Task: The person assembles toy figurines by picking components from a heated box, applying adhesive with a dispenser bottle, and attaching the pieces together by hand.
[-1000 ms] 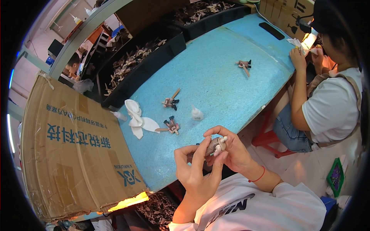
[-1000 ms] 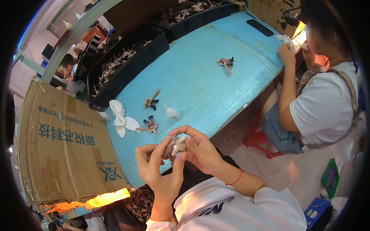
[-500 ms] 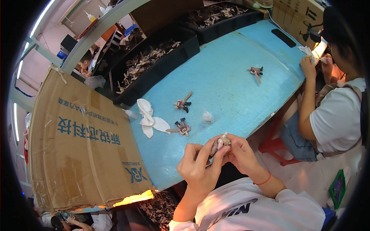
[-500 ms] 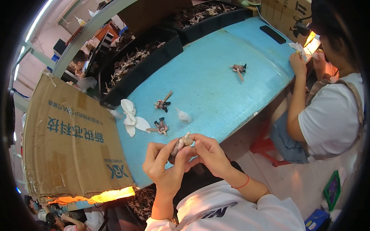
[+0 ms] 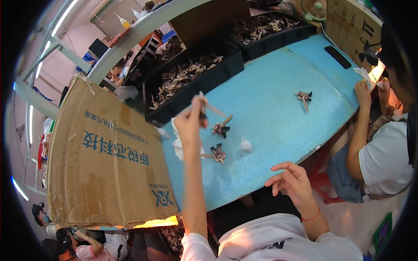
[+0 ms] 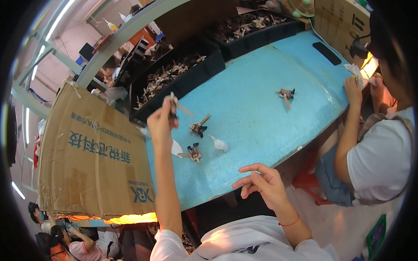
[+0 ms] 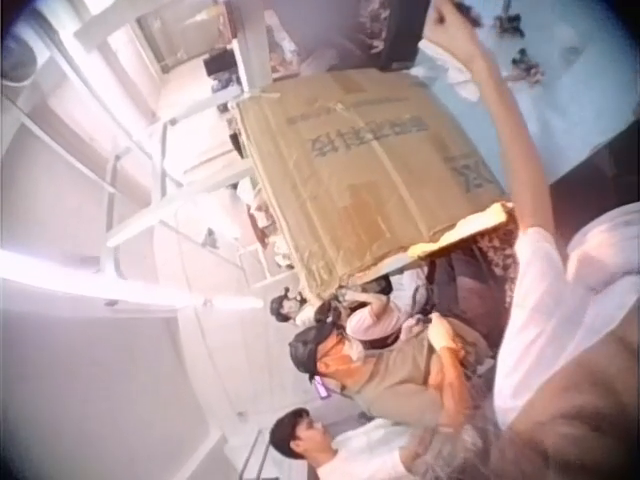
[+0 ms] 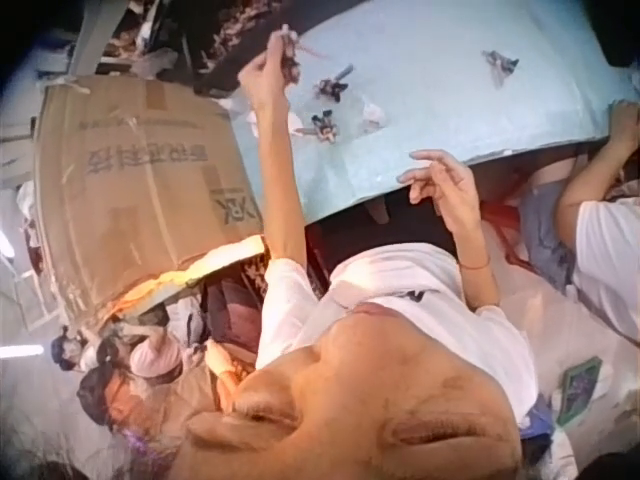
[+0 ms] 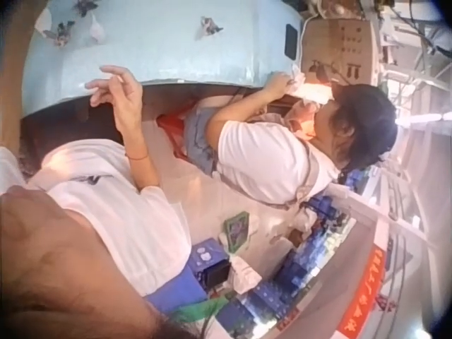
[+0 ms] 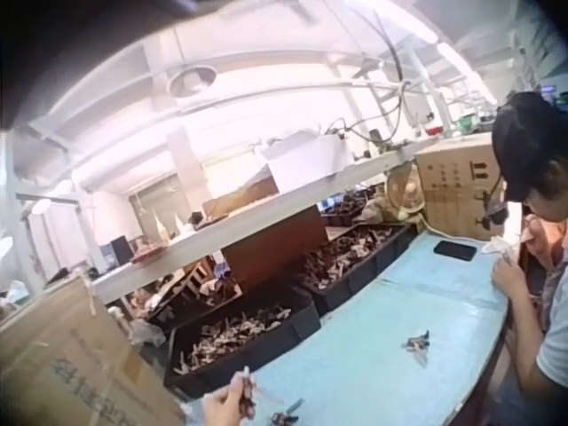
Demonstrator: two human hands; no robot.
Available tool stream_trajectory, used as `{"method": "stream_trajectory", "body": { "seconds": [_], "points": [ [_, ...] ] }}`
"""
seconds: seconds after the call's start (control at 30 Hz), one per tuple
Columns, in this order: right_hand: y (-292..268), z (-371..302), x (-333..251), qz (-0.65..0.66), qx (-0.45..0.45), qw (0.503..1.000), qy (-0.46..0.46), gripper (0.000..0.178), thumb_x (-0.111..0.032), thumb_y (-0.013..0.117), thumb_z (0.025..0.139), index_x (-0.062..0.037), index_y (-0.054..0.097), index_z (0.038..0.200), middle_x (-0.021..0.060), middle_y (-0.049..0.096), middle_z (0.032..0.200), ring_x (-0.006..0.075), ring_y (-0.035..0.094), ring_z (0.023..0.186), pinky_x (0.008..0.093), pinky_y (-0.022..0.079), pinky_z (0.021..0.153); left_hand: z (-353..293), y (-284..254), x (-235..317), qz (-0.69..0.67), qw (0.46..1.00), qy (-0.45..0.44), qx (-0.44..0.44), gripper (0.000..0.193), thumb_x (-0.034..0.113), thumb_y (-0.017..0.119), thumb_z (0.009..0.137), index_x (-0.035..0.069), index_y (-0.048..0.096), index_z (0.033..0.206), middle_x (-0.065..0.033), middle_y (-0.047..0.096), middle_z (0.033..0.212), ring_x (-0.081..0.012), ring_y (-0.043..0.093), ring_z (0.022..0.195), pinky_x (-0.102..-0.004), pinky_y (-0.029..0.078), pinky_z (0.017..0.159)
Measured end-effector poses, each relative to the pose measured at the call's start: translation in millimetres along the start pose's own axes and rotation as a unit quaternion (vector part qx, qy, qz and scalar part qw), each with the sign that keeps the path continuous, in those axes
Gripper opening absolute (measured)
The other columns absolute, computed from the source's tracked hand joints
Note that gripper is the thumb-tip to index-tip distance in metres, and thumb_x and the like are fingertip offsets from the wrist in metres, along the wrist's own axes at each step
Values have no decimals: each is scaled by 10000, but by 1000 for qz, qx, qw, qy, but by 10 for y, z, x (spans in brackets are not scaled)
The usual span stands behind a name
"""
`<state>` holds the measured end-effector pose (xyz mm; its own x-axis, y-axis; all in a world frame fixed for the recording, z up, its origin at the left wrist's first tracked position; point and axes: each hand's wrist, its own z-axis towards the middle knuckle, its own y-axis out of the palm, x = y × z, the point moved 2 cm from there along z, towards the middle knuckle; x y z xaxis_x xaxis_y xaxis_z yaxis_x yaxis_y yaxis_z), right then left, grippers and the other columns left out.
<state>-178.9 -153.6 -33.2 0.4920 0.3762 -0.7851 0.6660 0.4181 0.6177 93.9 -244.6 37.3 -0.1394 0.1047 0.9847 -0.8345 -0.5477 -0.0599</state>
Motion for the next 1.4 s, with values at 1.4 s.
{"method": "stream_trajectory", "body": {
  "seconds": [1.4],
  "points": [
    [444,181,548,-449,8,890,-85,137,-52,491,899,27,592,949,60,620,736,75,535,623,202,451,581,-2569,-1761,-156,307,844,440,18,121,123,688,713,29,653,780,-34,560,665,-166,549,526,-276,449,463]
  ]
}}
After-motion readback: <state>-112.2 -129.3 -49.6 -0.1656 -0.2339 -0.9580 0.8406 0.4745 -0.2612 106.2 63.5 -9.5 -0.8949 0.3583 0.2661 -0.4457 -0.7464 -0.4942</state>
